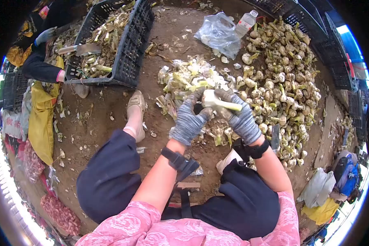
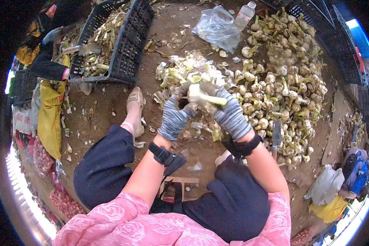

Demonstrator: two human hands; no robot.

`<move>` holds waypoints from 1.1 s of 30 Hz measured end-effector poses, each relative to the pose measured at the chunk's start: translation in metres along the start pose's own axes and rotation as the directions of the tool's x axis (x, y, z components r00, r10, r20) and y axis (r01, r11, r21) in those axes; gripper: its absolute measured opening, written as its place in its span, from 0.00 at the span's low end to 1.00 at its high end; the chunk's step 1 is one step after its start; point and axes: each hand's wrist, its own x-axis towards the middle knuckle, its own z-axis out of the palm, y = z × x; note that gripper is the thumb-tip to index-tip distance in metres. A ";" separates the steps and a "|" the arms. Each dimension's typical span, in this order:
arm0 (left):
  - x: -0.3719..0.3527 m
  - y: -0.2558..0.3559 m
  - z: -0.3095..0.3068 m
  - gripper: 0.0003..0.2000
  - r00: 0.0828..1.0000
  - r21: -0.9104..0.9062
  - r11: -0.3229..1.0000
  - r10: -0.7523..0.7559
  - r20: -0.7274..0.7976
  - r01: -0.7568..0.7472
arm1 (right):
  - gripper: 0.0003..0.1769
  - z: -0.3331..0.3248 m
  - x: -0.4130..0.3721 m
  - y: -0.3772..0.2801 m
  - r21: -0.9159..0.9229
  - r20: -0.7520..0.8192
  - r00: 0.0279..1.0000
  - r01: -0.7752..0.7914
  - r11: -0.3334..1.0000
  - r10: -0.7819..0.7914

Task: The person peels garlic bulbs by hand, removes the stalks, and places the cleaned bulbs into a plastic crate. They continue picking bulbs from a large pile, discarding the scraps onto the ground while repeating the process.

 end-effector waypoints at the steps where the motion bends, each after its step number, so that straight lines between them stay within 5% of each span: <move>1: 0.000 0.001 0.002 0.25 1.000 -0.002 1.000 -0.001 0.003 0.001 | 0.24 -0.002 0.001 0.001 -0.001 -0.003 1.000 -0.002 1.000 0.002; 3: 0.002 0.002 0.003 0.21 0.997 0.054 0.997 -0.061 -0.043 0.064 | 0.20 -0.003 0.004 0.002 -0.502 0.055 0.961 0.260 0.825 -0.270; 6: 0.004 0.001 -0.006 0.16 0.992 0.309 0.946 -0.073 -0.104 0.102 | 0.20 0.002 0.001 0.000 -0.544 0.064 0.949 0.293 0.786 -0.310; 12: 0.002 0.012 -0.003 0.13 0.991 0.323 0.940 -0.074 -0.112 0.107 | 0.24 -0.003 -0.002 -0.001 -0.659 0.169 0.913 0.384 0.647 -0.370; 14: 0.002 0.013 -0.003 0.13 0.985 0.281 0.948 -0.115 -0.126 0.147 | 0.25 -0.005 -0.002 -0.003 -0.732 0.256 0.877 0.451 0.511 -0.407; 18: 0.002 0.000 -0.007 0.11 0.957 0.072 0.963 -0.246 -0.154 0.259 | 0.22 -0.002 -0.005 -0.005 -0.754 0.282 0.880 0.450 0.478 -0.383; 20: 0.003 -0.001 -0.007 0.10 0.955 0.019 0.968 -0.244 -0.166 0.250 | 0.17 0.006 -0.010 0.007 -0.350 -0.072 0.972 0.186 0.918 -0.224; 21: 0.004 -0.001 -0.007 0.10 0.954 -0.034 0.970 -0.243 -0.178 0.240 | 0.17 0.006 -0.011 0.010 -0.352 -0.071 0.971 0.188 0.917 -0.226; 22: 0.004 0.001 -0.006 0.10 0.954 -0.038 0.971 -0.240 -0.178 0.237 | 0.16 0.004 -0.010 0.011 -0.119 -0.166 0.981 0.078 0.990 -0.098; 23: 0.002 0.003 -0.005 0.10 0.948 -0.066 0.964 -0.267 -0.175 0.259 | 0.15 0.002 -0.010 0.011 0.129 -0.227 0.973 -0.022 0.991 0.051; 25: 0.002 0.003 -0.002 0.10 0.943 -0.095 0.956 -0.290 -0.163 0.278 | 0.16 -0.001 -0.012 0.010 0.232 -0.210 0.963 -0.121 0.965 0.171; 28: 0.002 0.005 0.001 0.08 0.949 0.093 0.949 -0.291 -0.122 0.303 | 0.19 0.002 -0.012 0.017 0.636 -0.149 0.894 -0.240 0.733 0.422; 33: -0.006 -0.012 0.005 0.07 0.961 0.419 0.865 -0.253 -0.110 0.275 | 0.17 -0.015 -0.001 0.033 0.807 -0.204 0.877 -0.101 0.582 0.436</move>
